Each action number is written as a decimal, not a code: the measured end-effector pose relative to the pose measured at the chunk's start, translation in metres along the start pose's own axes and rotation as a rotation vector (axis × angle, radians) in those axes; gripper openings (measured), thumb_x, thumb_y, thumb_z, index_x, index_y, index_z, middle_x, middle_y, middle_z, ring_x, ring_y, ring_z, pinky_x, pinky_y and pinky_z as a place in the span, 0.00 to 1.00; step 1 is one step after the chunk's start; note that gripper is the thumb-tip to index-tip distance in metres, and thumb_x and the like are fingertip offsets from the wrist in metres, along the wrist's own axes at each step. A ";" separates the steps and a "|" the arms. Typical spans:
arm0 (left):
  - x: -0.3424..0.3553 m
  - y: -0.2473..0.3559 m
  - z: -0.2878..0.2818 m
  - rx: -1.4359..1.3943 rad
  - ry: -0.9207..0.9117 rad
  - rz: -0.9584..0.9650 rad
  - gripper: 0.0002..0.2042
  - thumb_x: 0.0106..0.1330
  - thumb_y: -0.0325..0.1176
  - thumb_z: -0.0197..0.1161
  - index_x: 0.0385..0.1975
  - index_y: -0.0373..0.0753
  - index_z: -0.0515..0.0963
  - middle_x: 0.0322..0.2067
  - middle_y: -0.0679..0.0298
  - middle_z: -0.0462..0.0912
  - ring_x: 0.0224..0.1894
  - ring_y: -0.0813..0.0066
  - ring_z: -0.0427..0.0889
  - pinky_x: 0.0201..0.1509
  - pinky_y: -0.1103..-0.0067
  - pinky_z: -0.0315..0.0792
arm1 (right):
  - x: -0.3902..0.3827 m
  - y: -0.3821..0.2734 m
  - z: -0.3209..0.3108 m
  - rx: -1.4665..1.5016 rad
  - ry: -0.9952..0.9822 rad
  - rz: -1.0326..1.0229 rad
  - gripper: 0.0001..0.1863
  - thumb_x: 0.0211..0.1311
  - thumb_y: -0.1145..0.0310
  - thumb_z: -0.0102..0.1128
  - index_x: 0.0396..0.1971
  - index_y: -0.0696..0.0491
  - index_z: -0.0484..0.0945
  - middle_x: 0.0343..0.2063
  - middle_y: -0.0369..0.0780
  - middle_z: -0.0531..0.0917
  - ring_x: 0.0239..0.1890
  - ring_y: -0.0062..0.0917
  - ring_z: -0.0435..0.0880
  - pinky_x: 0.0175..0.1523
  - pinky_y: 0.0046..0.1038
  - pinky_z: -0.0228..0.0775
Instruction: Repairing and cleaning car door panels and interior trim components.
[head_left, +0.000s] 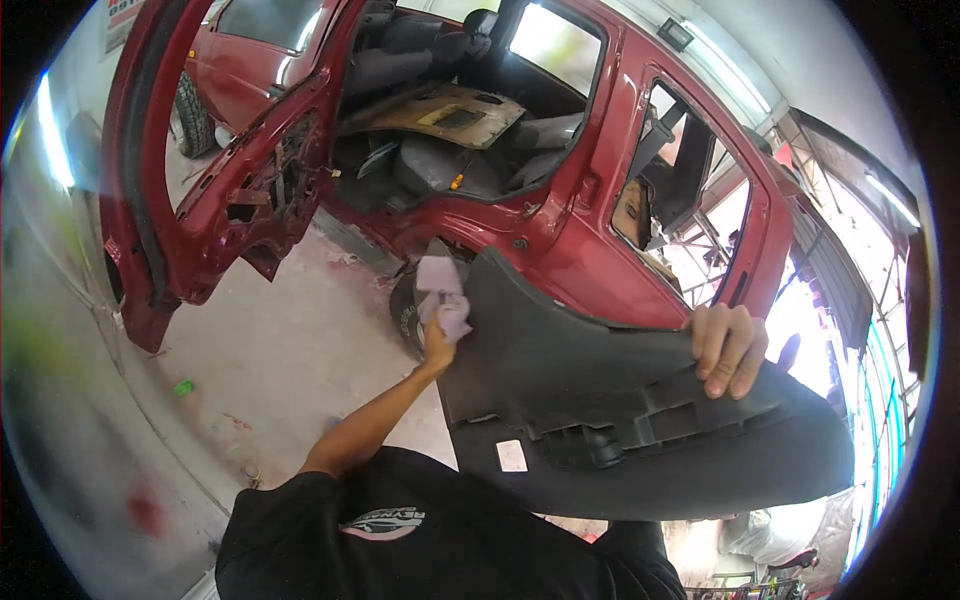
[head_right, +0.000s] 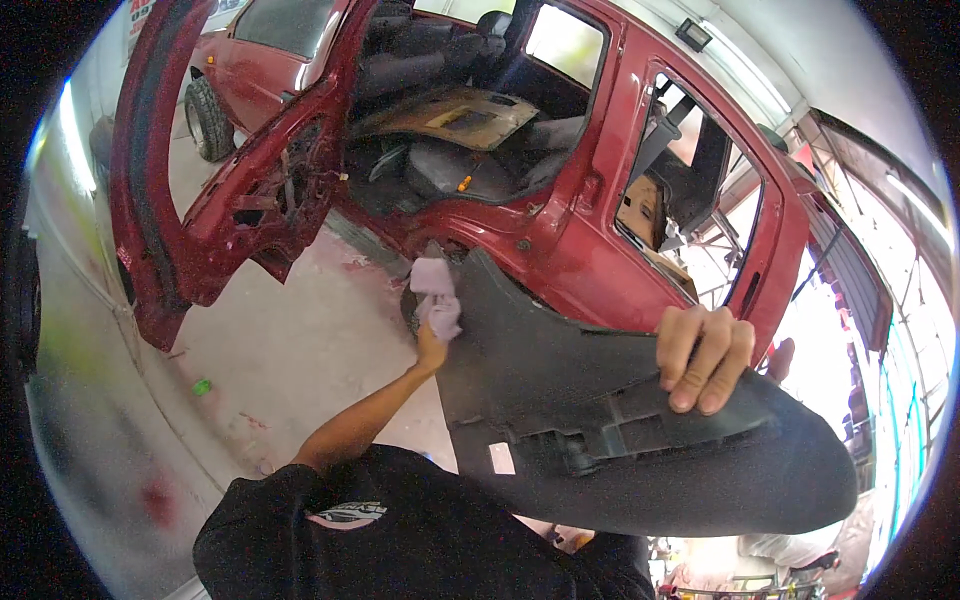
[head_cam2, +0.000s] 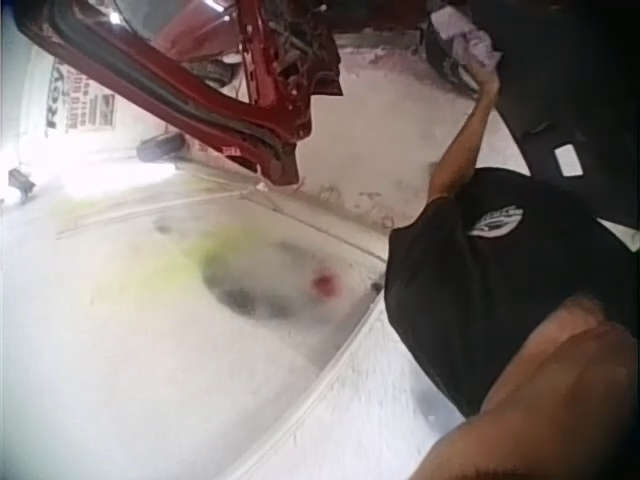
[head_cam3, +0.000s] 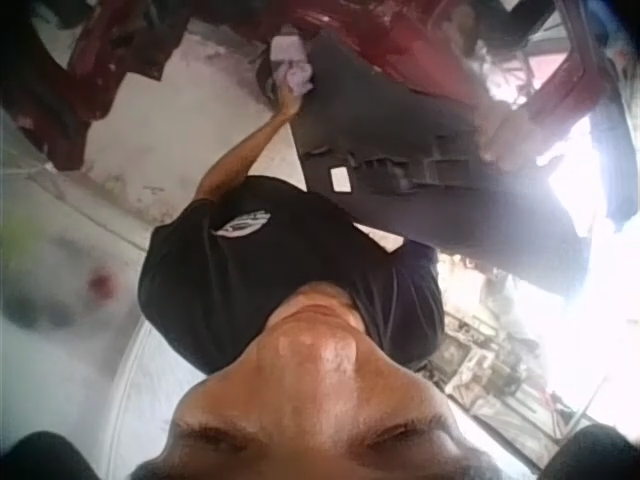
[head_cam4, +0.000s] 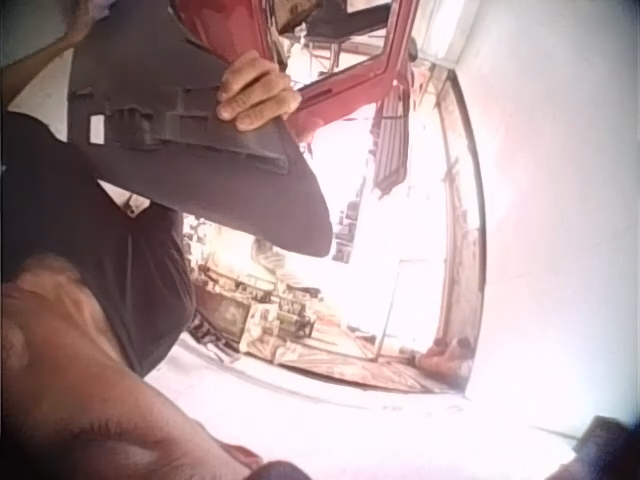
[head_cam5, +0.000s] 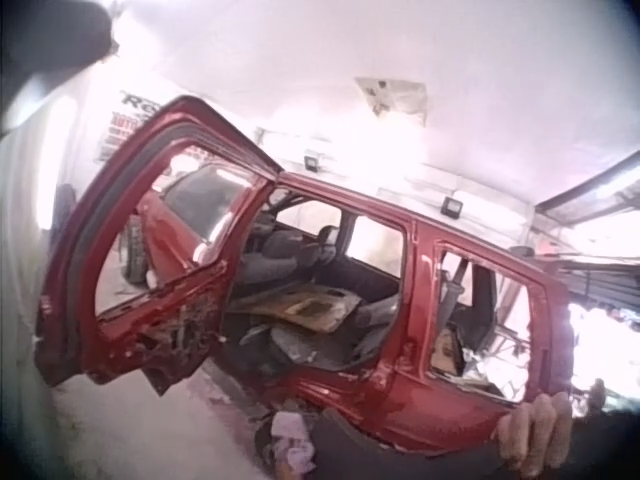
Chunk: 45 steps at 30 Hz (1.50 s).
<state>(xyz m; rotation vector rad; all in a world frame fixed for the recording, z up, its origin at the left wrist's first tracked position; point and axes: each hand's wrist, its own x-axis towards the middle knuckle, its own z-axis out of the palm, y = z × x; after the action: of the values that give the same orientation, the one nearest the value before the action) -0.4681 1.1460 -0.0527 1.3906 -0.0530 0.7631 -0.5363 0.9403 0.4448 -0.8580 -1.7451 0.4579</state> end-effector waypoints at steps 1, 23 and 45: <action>-0.004 -0.023 -0.012 0.169 0.053 -0.079 0.21 0.71 0.33 0.60 0.63 0.37 0.74 0.55 0.55 0.81 0.56 0.59 0.82 0.59 0.67 0.76 | 0.001 -0.006 0.000 0.001 0.014 0.000 0.43 0.80 0.43 0.21 0.30 0.52 0.88 0.26 0.42 0.88 0.27 0.28 0.83 0.40 0.27 0.71; 0.078 0.179 0.028 -0.039 -0.167 -0.197 0.28 0.61 0.23 0.53 0.65 0.35 0.72 0.62 0.54 0.77 0.66 0.62 0.73 0.72 0.72 0.63 | -0.031 0.020 -0.006 -0.048 0.275 0.033 0.40 0.79 0.40 0.23 0.31 0.51 0.84 0.28 0.42 0.86 0.33 0.30 0.80 0.40 0.28 0.68; -0.101 0.015 -0.035 -0.220 -0.534 -1.165 0.21 0.71 0.46 0.63 0.52 0.35 0.75 0.54 0.54 0.78 0.56 0.61 0.78 0.65 0.57 0.70 | 0.015 0.022 -0.041 -0.176 0.146 0.056 0.40 0.82 0.48 0.17 0.25 0.48 0.83 0.23 0.39 0.85 0.30 0.28 0.79 0.42 0.29 0.66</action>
<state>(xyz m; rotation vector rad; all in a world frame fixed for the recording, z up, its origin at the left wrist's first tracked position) -0.5665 1.1312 -0.0939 1.1217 0.2370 -0.5684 -0.4929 0.9615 0.4540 -1.0414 -1.6463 0.2737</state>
